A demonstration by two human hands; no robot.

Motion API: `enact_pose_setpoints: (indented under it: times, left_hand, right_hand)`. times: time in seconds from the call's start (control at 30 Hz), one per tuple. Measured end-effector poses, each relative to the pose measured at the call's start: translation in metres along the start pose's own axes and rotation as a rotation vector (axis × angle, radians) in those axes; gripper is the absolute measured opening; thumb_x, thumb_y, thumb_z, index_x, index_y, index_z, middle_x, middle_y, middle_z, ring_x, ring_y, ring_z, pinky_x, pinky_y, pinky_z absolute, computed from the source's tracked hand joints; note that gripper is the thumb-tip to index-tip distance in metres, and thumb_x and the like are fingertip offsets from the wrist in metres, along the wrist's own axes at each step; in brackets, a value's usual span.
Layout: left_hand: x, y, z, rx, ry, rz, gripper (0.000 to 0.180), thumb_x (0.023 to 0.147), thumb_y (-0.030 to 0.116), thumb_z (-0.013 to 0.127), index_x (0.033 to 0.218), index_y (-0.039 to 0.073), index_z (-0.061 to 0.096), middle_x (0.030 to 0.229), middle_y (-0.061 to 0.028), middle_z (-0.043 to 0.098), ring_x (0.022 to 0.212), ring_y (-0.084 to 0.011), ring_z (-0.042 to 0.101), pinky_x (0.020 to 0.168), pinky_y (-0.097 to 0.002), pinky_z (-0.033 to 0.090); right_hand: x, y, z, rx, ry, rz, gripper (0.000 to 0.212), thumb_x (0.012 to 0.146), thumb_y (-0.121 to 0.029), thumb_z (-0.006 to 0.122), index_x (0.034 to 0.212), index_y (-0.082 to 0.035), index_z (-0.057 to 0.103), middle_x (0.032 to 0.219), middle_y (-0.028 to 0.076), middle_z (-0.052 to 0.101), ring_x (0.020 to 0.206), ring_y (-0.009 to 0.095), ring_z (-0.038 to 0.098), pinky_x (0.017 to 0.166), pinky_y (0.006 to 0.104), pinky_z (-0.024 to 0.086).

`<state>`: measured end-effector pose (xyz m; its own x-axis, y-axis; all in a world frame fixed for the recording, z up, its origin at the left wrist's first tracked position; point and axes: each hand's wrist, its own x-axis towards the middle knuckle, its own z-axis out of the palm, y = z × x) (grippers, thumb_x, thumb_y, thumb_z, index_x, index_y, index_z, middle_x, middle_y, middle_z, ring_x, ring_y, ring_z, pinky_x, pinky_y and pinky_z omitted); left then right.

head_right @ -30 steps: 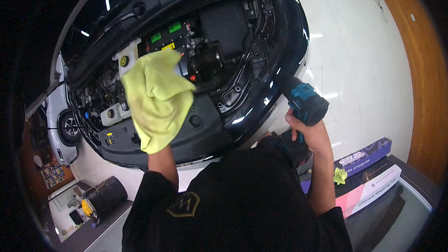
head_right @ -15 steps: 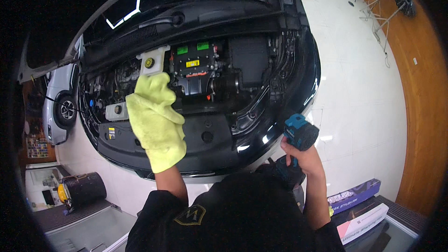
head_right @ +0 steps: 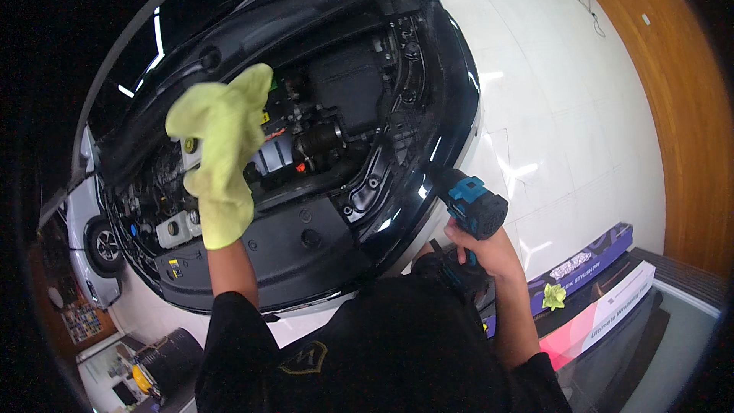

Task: The person wipes the engine bay of a white car with a yellow microfiber cloth. They hold a blue power tool in their left hand while wiping with their right. The person applies a liquid from a yellow bottle onto the cloth and continues wiping the engine cover and surrounding components.

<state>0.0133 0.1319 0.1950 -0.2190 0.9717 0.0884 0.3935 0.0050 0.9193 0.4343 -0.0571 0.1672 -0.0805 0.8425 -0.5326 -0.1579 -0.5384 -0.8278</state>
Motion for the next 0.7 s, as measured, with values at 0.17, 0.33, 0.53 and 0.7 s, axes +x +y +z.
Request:
enact_pose_setpoints:
  times: [0.17, 0.33, 0.53, 0.7]
  left_hand:
    - [0.019, -0.091, 0.101, 0.742, -0.365, 0.42, 0.028, 0.103, 0.026, 0.049, 0.122, 0.009, 0.061, 0.106, -0.008, 0.068, 0.082, -0.0184, 0.064, 0.065, -0.0293, 0.049]
    - [0.015, -0.141, 0.167, 0.958, -0.667, 0.692, 0.029, 0.101, 0.026, 0.05, 0.122, 0.01, 0.063, 0.107, -0.008, 0.068, 0.086, -0.0191, 0.064, 0.071, -0.0299, 0.049]
    - [0.009, -0.155, 0.168, 0.979, -0.796, 0.69, 0.03, 0.1, 0.025, 0.051, 0.122, 0.011, 0.065, 0.108, -0.0079, 0.069, 0.092, -0.02, 0.065, 0.077, -0.0306, 0.049]
    - [0.085, -0.137, 0.16, 1.046, -0.895, 0.802, 0.031, 0.099, 0.025, 0.051, 0.122, 0.011, 0.066, 0.11, -0.0079, 0.07, 0.096, -0.0207, 0.065, 0.082, -0.0312, 0.048]
  right_hand:
    - [-0.002, 0.007, -0.009, 0.033, 0.134, 0.05, 0.029, 0.085, -0.003, 0.078, 0.11, 0.0, 0.064, 0.093, 0.008, 0.065, 0.063, 0.015, 0.061, 0.049, 0.0281, 0.05]
    - [-0.006, 0.01, -0.012, 0.032, 0.235, 0.099, 0.029, 0.086, -0.006, 0.08, 0.111, 0.001, 0.065, 0.095, 0.008, 0.065, 0.063, 0.016, 0.062, 0.053, 0.0303, 0.05]
    - [-0.002, 0.012, -0.017, 0.039, 0.299, 0.088, 0.031, 0.086, -0.004, 0.08, 0.112, 0.002, 0.065, 0.094, 0.009, 0.066, 0.065, 0.017, 0.062, 0.054, 0.031, 0.051]
    - [0.009, 0.009, -0.018, 0.069, 0.283, 0.096, 0.03, 0.087, -0.004, 0.079, 0.112, 0.002, 0.064, 0.092, 0.008, 0.066, 0.064, 0.017, 0.062, 0.054, 0.0315, 0.051]
